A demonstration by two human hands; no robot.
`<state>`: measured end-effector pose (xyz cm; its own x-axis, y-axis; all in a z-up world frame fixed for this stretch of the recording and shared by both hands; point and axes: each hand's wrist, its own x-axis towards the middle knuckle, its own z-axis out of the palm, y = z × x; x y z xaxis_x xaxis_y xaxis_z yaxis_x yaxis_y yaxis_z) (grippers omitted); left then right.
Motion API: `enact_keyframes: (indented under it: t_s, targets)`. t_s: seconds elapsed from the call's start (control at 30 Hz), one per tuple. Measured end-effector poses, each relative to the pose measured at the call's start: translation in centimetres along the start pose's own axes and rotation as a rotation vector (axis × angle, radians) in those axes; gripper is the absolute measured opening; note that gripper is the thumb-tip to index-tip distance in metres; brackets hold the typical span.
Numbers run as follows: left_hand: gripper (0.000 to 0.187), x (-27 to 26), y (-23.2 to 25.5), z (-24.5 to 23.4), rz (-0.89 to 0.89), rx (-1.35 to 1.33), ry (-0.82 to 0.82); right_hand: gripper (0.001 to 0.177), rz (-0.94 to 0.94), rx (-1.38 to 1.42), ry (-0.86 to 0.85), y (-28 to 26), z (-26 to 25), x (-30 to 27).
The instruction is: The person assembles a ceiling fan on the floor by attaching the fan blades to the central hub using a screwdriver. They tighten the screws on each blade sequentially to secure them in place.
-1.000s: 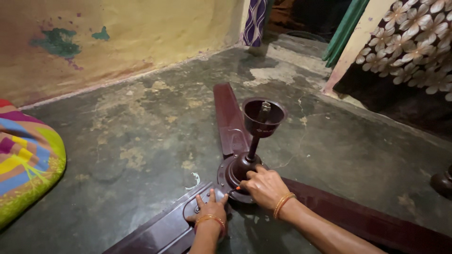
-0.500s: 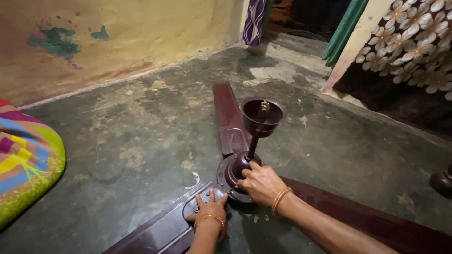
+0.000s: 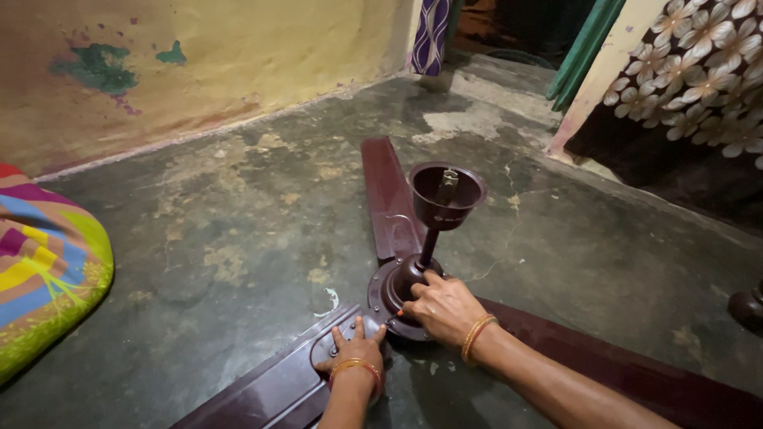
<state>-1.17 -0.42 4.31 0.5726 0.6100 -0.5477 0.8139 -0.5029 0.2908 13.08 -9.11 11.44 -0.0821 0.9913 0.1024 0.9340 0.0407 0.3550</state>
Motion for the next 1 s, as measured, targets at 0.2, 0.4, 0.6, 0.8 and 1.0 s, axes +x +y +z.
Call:
enact_keyframes:
  t_s: [0.2,0.4,0.6,0.8,1.0]
  targets:
    - [0.086,0.9,-0.1,0.5,0.002,-0.054,0.036,0.022,-0.016,0.019,0.009,-0.2,-0.2,0.1]
    - [0.088,1.8,-0.4,1.2,0.006,-0.044,0.053,0.016,-0.124,0.005,0.055,-0.1,0.2,0.8]
    - [0.125,1.6,-0.5,0.8,0.037,-0.018,0.037,0.014,-0.134,-0.064,0.022,-0.6,0.9,3.1]
    - [0.128,2.2,-0.7,1.6,0.053,0.037,0.03,0.017,-0.202,-0.042,0.104,-0.6,1.5,4.5]
    - [0.116,4.8,-1.2,3.3,0.102,0.072,0.102,0.015,-0.154,-0.101,0.045,-1.2,0.7,5.1]
